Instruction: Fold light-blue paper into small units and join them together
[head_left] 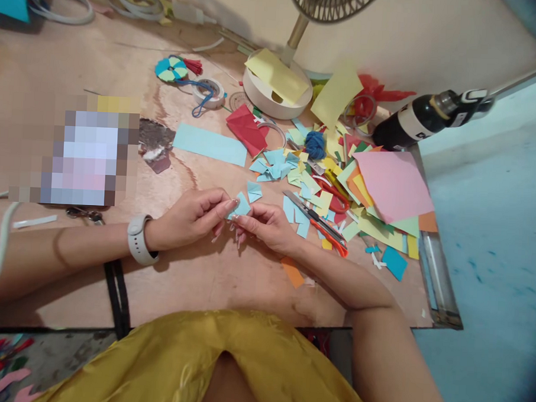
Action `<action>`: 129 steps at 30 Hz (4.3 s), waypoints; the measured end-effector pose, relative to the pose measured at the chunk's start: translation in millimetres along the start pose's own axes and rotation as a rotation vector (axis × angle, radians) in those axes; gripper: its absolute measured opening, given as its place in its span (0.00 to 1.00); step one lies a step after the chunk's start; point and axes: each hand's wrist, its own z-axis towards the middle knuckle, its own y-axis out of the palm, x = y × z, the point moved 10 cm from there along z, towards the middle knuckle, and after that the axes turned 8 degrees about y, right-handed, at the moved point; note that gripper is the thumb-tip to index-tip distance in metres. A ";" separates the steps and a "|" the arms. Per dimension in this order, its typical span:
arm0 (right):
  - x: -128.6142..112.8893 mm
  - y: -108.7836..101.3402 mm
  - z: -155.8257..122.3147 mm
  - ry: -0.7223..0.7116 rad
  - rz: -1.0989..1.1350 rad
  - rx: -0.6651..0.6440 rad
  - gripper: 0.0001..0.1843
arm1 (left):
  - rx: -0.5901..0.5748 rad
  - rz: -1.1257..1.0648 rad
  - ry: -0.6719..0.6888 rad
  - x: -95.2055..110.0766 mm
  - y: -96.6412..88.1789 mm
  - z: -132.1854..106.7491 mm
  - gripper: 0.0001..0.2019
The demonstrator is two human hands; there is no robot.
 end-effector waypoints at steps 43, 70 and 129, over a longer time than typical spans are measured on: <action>-66.7 1.3 -52.8 -0.981 -0.952 0.444 0.17 | -0.103 -0.763 -0.388 -41.7 34.4 -14.2 0.15; -51.5 5.5 -19.7 -0.451 -0.770 0.110 0.20 | -0.242 -0.600 -0.173 -18.5 38.6 -8.2 0.20; -51.5 -2.9 -39.1 -0.363 -0.442 0.122 0.23 | 0.032 -0.124 -0.015 5.7 -13.2 -6.5 0.21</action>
